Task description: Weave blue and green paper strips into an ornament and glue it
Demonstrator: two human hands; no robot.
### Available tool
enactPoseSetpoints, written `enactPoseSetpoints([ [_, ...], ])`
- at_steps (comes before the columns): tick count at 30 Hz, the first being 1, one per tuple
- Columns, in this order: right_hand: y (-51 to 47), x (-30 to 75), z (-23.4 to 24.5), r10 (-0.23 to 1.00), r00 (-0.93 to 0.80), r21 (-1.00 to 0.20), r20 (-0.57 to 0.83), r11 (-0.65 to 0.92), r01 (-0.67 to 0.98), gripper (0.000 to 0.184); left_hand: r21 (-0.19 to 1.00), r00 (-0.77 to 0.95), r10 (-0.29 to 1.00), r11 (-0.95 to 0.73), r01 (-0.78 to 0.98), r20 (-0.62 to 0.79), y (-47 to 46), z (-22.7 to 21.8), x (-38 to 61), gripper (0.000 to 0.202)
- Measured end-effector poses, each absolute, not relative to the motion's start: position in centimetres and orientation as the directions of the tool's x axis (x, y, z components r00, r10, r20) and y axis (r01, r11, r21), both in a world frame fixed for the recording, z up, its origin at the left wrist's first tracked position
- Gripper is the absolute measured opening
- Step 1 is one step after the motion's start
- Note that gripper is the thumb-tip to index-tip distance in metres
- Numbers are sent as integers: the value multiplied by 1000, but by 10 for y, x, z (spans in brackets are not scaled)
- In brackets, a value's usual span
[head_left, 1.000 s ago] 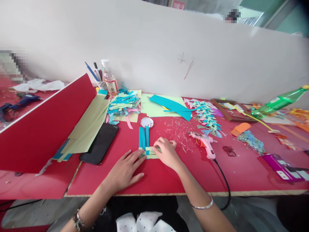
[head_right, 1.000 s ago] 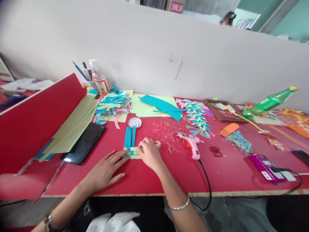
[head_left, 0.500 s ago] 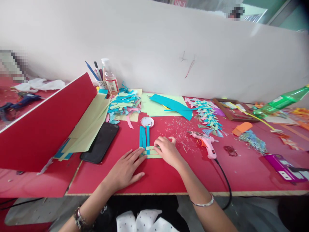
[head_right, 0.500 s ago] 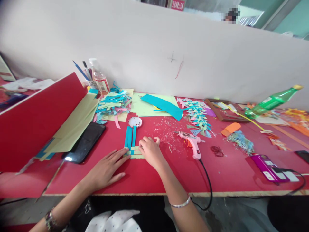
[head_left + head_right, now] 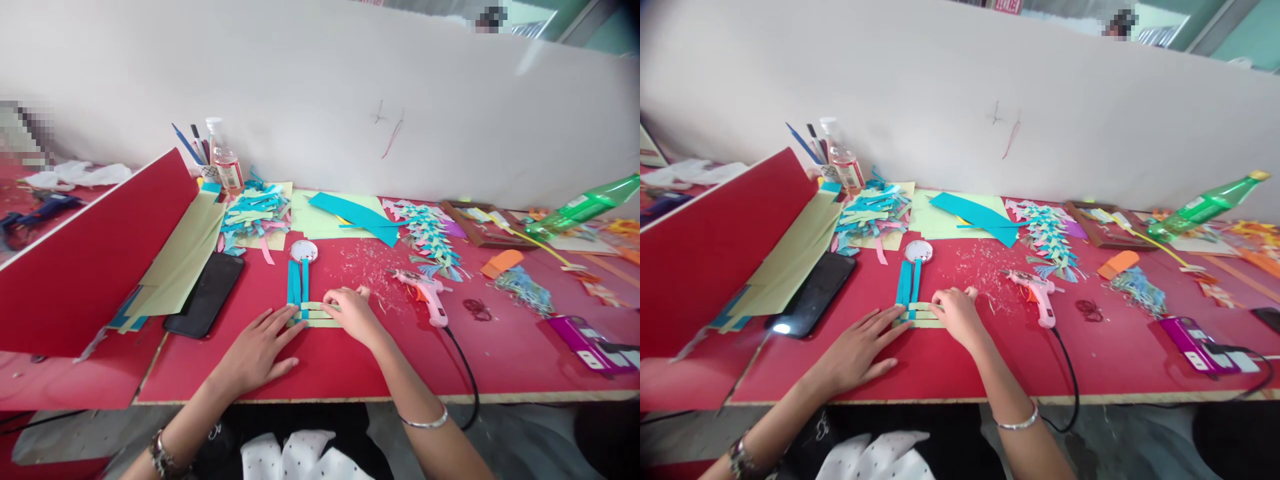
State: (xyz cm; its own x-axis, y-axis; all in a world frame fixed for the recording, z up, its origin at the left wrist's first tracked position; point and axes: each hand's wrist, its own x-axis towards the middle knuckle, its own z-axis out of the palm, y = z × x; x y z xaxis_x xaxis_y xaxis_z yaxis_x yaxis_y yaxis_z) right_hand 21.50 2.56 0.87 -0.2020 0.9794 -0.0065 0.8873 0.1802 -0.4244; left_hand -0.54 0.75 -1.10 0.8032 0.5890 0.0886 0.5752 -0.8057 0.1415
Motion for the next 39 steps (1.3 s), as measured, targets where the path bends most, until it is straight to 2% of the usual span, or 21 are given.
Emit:
enactPoseSetpoints([
  [6, 25, 220, 14, 949, -316, -426, -3, 285, 859, 22, 156, 815, 571, -818, 554, 99, 9, -12, -6, 62],
  [16, 30, 222, 15, 916, -388, -343, -103, 334, 878, 24, 124, 806, 588, -806, 579, 63, 8, -12, -5, 67],
  [24, 27, 227, 15, 930, -356, -320, -94, 310, 895, 27, 154, 805, 588, -805, 573, 79, 7, -10, -5, 64],
  [31, 19, 244, 15, 952, -279, -338, -127, 223, 914, 31, 150, 799, 597, -798, 583, 74, 7, -11, -5, 61],
  [39, 8, 248, 21, 982, -165, -240, -86, 141, 961, 26, 154, 790, 608, -790, 594, 72, 4, -11, -5, 58],
])
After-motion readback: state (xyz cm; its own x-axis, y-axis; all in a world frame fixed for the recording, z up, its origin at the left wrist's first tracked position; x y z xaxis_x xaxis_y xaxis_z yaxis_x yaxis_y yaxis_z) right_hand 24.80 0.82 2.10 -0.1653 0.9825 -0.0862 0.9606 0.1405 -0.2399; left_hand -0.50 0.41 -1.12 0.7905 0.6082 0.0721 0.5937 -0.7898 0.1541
